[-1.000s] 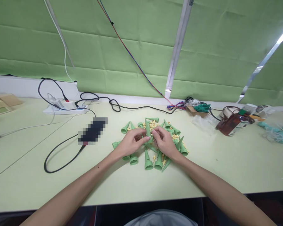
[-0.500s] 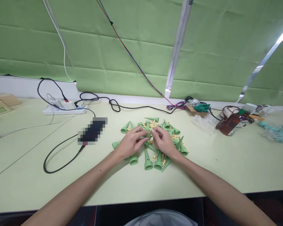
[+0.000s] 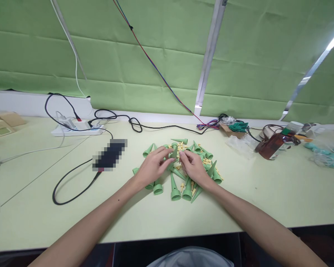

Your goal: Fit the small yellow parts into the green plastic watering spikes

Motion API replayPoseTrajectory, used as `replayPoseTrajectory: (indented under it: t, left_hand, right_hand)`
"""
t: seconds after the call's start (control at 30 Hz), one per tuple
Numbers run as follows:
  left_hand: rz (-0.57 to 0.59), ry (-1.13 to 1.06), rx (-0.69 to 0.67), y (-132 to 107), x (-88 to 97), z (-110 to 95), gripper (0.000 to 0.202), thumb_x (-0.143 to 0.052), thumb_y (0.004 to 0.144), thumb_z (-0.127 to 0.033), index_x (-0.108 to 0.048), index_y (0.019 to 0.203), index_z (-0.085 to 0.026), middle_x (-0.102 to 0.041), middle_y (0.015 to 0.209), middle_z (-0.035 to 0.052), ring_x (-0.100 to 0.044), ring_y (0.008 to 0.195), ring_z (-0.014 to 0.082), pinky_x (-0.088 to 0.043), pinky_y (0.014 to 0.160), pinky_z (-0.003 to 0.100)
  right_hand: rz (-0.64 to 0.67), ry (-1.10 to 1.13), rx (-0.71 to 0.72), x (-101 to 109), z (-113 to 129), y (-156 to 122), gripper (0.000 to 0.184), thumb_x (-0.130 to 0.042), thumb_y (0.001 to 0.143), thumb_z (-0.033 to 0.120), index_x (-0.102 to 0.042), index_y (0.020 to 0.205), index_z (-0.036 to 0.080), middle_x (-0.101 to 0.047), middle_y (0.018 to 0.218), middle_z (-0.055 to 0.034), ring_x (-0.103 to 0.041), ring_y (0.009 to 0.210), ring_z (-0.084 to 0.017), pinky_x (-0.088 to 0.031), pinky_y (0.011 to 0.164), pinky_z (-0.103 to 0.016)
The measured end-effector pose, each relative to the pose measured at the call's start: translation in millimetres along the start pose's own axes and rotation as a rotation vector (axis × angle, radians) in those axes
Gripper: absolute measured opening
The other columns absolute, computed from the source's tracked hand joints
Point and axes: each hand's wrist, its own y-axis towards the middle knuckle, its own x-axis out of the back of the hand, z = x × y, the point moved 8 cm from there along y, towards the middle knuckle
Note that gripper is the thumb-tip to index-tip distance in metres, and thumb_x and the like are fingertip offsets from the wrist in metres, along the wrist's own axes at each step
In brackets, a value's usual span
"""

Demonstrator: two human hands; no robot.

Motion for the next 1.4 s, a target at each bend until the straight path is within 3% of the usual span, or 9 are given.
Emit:
replayPoseTrajectory:
  t: [0.1,0.23,0.37,0.47,0.57,0.97,1.17,1.4]
  left_hand:
    - [-0.005,-0.044,0.087,0,-0.3,4,0.025,-0.052,0.093,-0.036,-0.057,0.111,-0.019,-0.056,0.08,-0.0006,-0.047,0.057,0.0109,-0.04,0.06,0.025]
    - [0.016,-0.162,0.213,1,-4.3,11,0.026,-0.051,0.092,-0.043,-0.058,0.09,-0.018,-0.05,0.066,-0.0036,-0.045,0.055,0.0109,-0.036,0.056,0.024]
    - [0.125,-0.426,0.405,-1,-18.7,22,0.045,-0.042,0.093,-0.055,-0.057,0.073,-0.017,-0.043,0.054,-0.004,-0.041,0.047,0.0104,-0.031,0.047,0.023]
    - [0.234,-0.672,0.552,-7,-33.1,26,0.052,-0.042,0.089,-0.064,-0.055,0.071,-0.017,-0.039,0.05,-0.0041,-0.041,0.043,0.0101,-0.027,0.041,0.022]
    - [0.281,-0.811,0.614,-12,-38.8,25,0.053,-0.048,0.086,-0.067,-0.052,0.069,-0.017,-0.041,0.051,-0.0034,-0.042,0.043,0.0088,-0.026,0.039,0.019]
    - [0.299,-0.851,0.567,-11,-37.2,20,0.046,-0.059,0.083,-0.059,-0.048,0.068,-0.017,-0.043,0.052,-0.004,-0.038,0.045,0.0071,-0.026,0.041,0.019]
    - [0.266,-0.704,0.464,-7,-31.5,18,0.038,-0.065,0.081,-0.05,-0.048,0.068,-0.018,-0.039,0.053,-0.0055,-0.031,0.045,0.0073,-0.02,0.042,0.022]
    - [0.17,-0.514,0.336,-2,-21.4,12,0.039,-0.067,0.08,-0.038,-0.04,0.061,-0.018,-0.034,0.059,-0.0056,-0.032,0.056,0.0091,-0.026,0.05,0.023]
  right_hand:
    - [-0.038,0.032,0.011,3,1,-1,0.039,-0.045,0.097,0.049,-0.046,0.07,0.02,-0.039,0.051,0.0061,-0.036,0.046,-0.01,-0.028,0.046,-0.024]
    - [-0.078,0.092,0.018,7,2,-1,0.036,-0.047,0.096,0.048,-0.047,0.073,0.02,-0.038,0.053,0.0065,-0.036,0.047,-0.009,-0.029,0.046,-0.023]
    - [-0.075,0.142,0.034,7,4,-1,0.033,-0.048,0.095,0.048,-0.048,0.076,0.02,-0.038,0.054,0.0069,-0.037,0.046,-0.01,-0.03,0.045,-0.023]
    - [-0.042,0.11,0.05,4,9,-2,0.031,-0.05,0.096,0.045,-0.05,0.077,0.02,-0.041,0.054,0.0064,-0.04,0.046,-0.01,-0.031,0.045,-0.023]
    - [0.021,0.101,0.062,0,14,-4,0.029,-0.051,0.095,0.043,-0.053,0.079,0.02,-0.045,0.054,0.0061,-0.04,0.046,-0.009,-0.032,0.045,-0.023]
    - [0.091,0.153,0.059,-5,15,-8,0.029,-0.05,0.096,0.043,-0.05,0.078,0.02,-0.042,0.053,0.0068,-0.038,0.044,-0.009,-0.03,0.044,-0.022]
    - [0.118,0.222,0.044,-8,11,-8,0.036,-0.05,0.097,0.044,-0.043,0.069,0.021,-0.04,0.051,0.0069,-0.036,0.042,-0.008,-0.029,0.042,-0.023]
    - [0.127,0.365,-0.029,-12,8,-8,0.044,-0.052,0.094,0.05,-0.04,0.063,0.022,-0.033,0.045,0.0085,-0.033,0.034,-0.008,-0.028,0.035,-0.024]
